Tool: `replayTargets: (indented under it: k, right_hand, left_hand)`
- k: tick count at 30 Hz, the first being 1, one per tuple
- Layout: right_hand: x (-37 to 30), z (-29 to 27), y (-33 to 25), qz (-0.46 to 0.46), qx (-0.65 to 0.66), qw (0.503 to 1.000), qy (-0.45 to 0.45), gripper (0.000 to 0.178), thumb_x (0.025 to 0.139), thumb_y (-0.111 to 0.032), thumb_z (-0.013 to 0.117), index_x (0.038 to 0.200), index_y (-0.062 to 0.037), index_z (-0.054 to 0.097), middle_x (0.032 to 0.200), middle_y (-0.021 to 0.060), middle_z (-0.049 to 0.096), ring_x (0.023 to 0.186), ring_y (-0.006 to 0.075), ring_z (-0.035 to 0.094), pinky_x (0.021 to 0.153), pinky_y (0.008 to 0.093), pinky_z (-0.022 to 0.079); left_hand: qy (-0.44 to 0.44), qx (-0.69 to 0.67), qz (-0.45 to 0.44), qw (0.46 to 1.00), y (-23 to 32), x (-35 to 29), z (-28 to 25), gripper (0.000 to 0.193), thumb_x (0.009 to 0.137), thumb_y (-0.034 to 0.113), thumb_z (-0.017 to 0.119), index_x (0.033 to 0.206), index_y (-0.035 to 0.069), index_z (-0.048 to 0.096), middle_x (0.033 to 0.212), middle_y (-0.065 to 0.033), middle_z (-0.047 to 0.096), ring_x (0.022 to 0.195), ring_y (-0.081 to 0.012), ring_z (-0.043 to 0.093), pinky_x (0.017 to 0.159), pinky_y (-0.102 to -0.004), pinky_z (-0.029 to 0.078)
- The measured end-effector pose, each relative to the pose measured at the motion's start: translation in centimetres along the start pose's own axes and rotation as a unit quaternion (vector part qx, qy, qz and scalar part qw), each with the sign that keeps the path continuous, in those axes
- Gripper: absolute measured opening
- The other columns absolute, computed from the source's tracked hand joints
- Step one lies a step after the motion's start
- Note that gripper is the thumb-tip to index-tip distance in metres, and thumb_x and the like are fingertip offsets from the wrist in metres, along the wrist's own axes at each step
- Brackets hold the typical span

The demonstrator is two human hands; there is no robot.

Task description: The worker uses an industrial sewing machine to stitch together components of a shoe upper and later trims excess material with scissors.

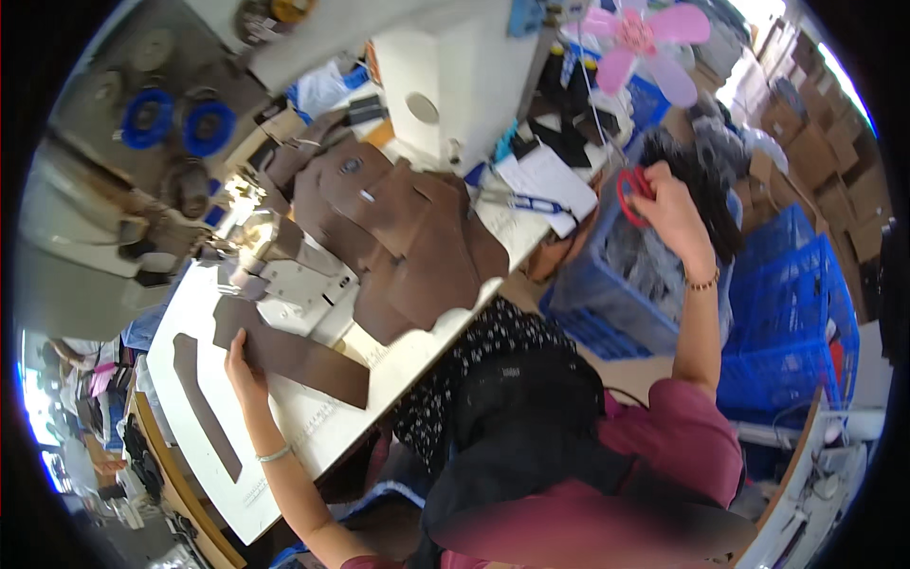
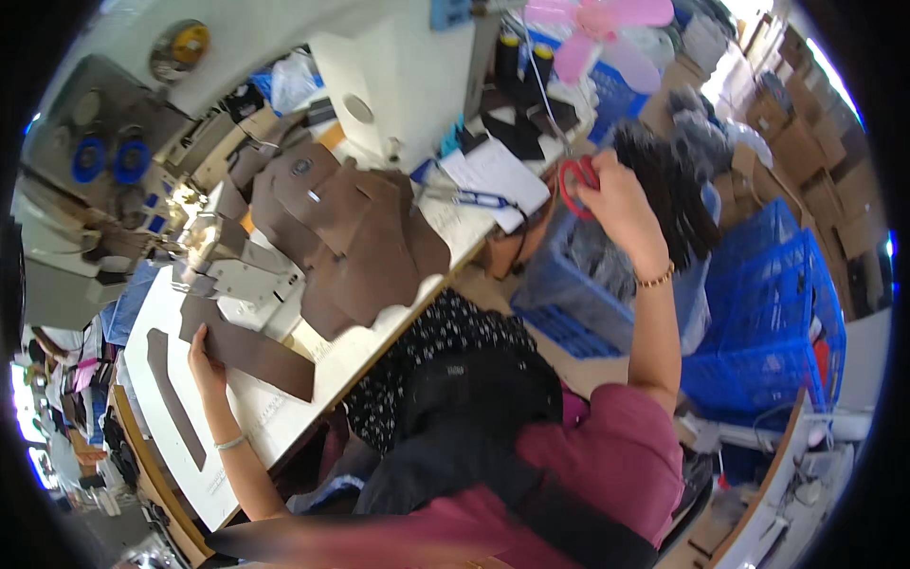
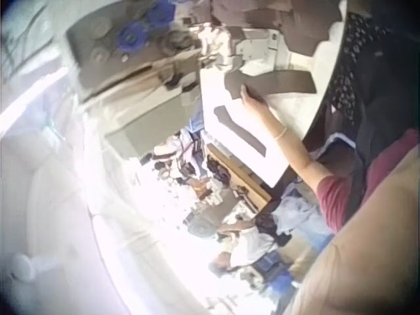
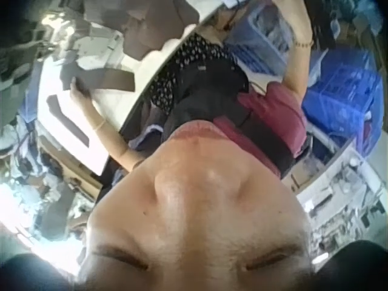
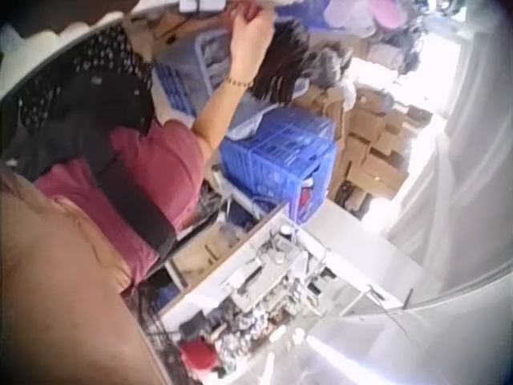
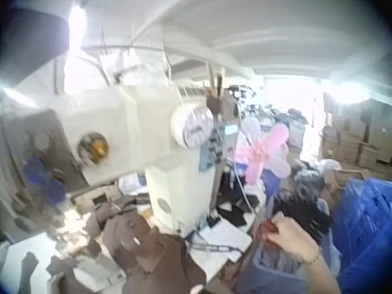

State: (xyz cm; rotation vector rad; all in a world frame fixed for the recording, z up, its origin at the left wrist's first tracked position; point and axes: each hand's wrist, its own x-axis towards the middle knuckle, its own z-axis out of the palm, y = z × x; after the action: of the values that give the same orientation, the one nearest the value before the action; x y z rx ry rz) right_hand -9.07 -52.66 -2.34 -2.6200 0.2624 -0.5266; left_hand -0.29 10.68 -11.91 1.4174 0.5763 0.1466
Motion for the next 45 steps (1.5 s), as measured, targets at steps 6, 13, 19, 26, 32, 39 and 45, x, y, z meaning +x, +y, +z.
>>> replayTargets:
  k: [6, 13, 19, 26, 32, 39, 45]
  right_hand:
    - [0.3, 2.8, 0.3, 0.033, -0.004, 0.999, -0.033, 0.035, 0.083, -0.023, 0.068, 0.093, 0.0037, 0.048, 0.083, 0.0255, 0.063, 0.082, 0.0403, 0.063, 0.07, 0.0429, 0.048]
    - [3.9, 8.1, 2.4, 0.015, 0.051, 0.998, 0.016, 0.033, 0.085, -0.021, 0.069, 0.097, 0.0027, 0.05, 0.078, 0.0184, 0.063, 0.069, 0.0263, 0.062, 0.067, 0.034, 0.048]
    - [7.0, 12.8, 5.0, 0.007, 0.119, 0.991, 0.065, 0.032, 0.082, -0.016, 0.07, 0.1, 0.0032, 0.053, 0.092, 0.0229, 0.061, 0.088, 0.039, 0.059, 0.076, 0.042, 0.047]
    - [7.2, 12.7, 0.7, -0.157, -0.013, 0.962, 0.224, 0.016, 0.085, -0.012, 0.065, 0.091, 0.0007, 0.058, 0.093, 0.0164, 0.055, 0.09, 0.0349, 0.053, 0.08, 0.0415, 0.044]
    - [2.3, 11.7, -10.1, -0.237, 0.243, 0.937, 0.085, 0.011, 0.08, -0.001, 0.067, 0.088, -0.0006, 0.059, 0.086, 0.0112, 0.06, 0.073, 0.025, 0.058, 0.066, 0.033, 0.048]
    - [2.3, 13.9, -17.5, -0.355, 0.277, 0.891, 0.054, 0.012, 0.077, 0.001, 0.067, 0.086, -0.002, 0.059, 0.082, 0.0105, 0.061, 0.072, 0.0275, 0.06, 0.063, 0.0348, 0.049]
    - [6.3, 15.8, -17.8, -0.225, 0.251, 0.941, -0.024, 0.018, 0.088, -0.007, 0.059, 0.104, 0.0004, 0.055, 0.096, 0.013, 0.056, 0.069, 0.0247, 0.057, 0.067, 0.0341, 0.048]
  left_hand:
    - [-0.005, -0.069, 0.053, 0.996, -0.9, -0.9, 0.3, 0.026, 0.091, 0.024, 0.062, 0.103, 0.0, 0.063, 0.096, -0.0046, 0.063, 0.083, -0.0134, 0.061, 0.071, -0.0269, 0.05]
    - [-0.003, -0.071, 0.042, 0.997, -0.7, -1.2, 0.2, 0.024, 0.091, 0.023, 0.062, 0.1, 0.001, 0.061, 0.097, -0.0057, 0.063, 0.086, -0.015, 0.061, 0.074, -0.028, 0.051]
    - [-0.014, -0.095, 0.077, 0.992, -0.9, -1.9, 0.8, 0.023, 0.091, 0.021, 0.061, 0.1, 0.0, 0.059, 0.095, -0.0068, 0.063, 0.085, -0.0152, 0.061, 0.073, -0.0285, 0.05]
    - [0.024, -0.082, 0.058, 0.995, -0.6, -2.3, 0.8, 0.025, 0.09, 0.019, 0.061, 0.105, -0.001, 0.057, 0.098, -0.0069, 0.062, 0.088, -0.0156, 0.061, 0.078, -0.0282, 0.05]
    - [0.021, -0.134, 0.109, 0.985, -0.1, -3.0, 1.5, 0.034, 0.086, 0.01, 0.061, 0.118, 0.002, 0.052, 0.102, -0.007, 0.061, 0.091, -0.0157, 0.06, 0.078, -0.027, 0.049]
    - [0.173, 0.249, 0.282, 0.91, -0.7, -3.2, 0.7, 0.071, 0.085, 0.01, 0.063, 0.147, 0.005, 0.029, 0.102, -0.0087, 0.061, 0.074, -0.0103, 0.051, 0.058, -0.0224, 0.043]
    - [0.004, 0.144, 0.232, 0.962, 2.1, -4.0, -1.3, 0.047, 0.078, -0.007, 0.047, 0.12, 0.006, 0.066, 0.11, -0.009, 0.064, 0.085, -0.009, 0.056, 0.073, -0.0212, 0.049]
